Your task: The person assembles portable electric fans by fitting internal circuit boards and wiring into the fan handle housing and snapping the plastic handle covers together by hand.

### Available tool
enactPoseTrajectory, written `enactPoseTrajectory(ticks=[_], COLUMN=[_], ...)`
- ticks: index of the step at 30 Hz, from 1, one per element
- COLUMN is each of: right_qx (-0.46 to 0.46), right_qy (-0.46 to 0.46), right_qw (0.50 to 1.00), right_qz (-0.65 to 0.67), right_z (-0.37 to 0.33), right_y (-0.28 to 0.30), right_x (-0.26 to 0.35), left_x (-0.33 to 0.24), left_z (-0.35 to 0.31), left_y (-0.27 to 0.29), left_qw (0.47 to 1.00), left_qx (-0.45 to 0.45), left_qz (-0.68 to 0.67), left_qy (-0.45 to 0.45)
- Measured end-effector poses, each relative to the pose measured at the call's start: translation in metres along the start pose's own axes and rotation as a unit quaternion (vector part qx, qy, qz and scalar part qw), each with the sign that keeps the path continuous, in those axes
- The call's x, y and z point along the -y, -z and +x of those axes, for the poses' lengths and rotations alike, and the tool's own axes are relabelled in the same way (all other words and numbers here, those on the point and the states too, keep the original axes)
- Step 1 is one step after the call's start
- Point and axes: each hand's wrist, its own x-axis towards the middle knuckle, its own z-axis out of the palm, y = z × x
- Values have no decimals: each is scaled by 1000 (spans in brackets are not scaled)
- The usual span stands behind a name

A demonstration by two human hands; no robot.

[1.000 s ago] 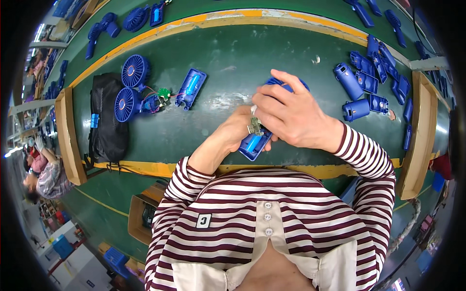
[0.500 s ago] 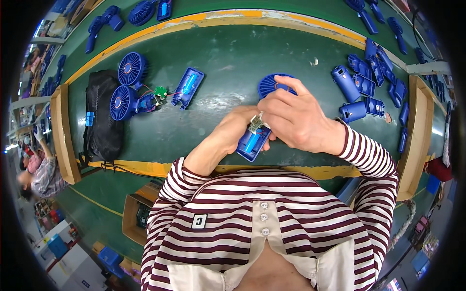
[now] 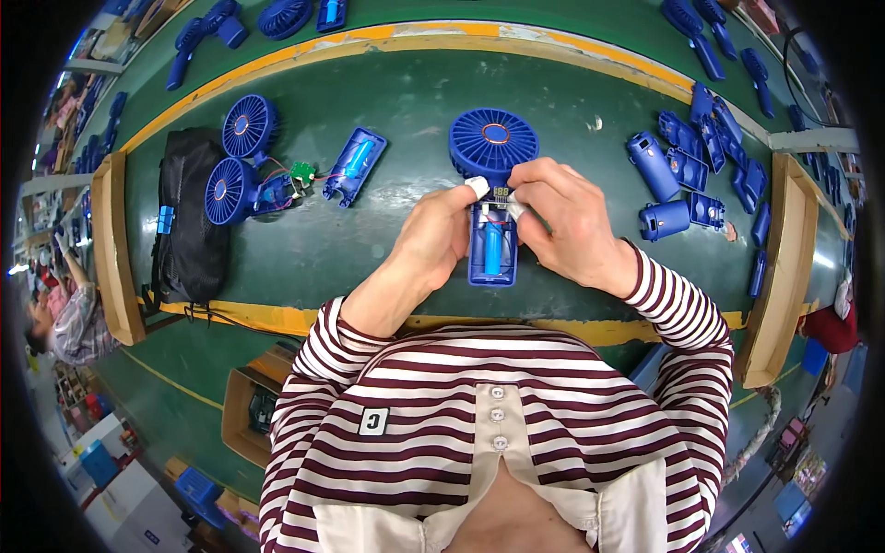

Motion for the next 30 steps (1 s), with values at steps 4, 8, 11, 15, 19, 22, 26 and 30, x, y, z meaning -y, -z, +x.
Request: enactPoseTrajectory(ticks=[4, 8, 11, 15, 19, 22, 26, 30], right_qx=[4, 20, 35, 39, 51, 48, 41, 42], right_qy=[1, 8, 9, 16, 15, 18, 17, 27], right_qw=[1000, 1000, 999, 999, 998, 998, 999, 999], right_qz=[-9, 11, 20, 24, 32, 24, 20, 11], right_z=[0, 1, 2, 3, 2, 2, 1, 2], right_y=[-1, -2, -1, -2, -2, -2, -4, -4], right_x=[-2, -7, -8, -10, -10, -9, -10, -9], left_x=[2, 1, 0, 0, -1, -1, 0, -1], left_z=[1, 0, 1, 2, -1, -1, 1, -1], left_y=[2, 2, 3, 6, 4, 4, 6, 6], left_qw=[999, 998, 998, 998, 997, 998, 998, 998], left_qx=[20, 32, 34, 40, 42, 24, 32, 36], left_qz=[-26, -45, -46, -52, -63, -58, -48, -45], left_qy=[-9, -13, -2, 3, 0, 0, 3, 4])
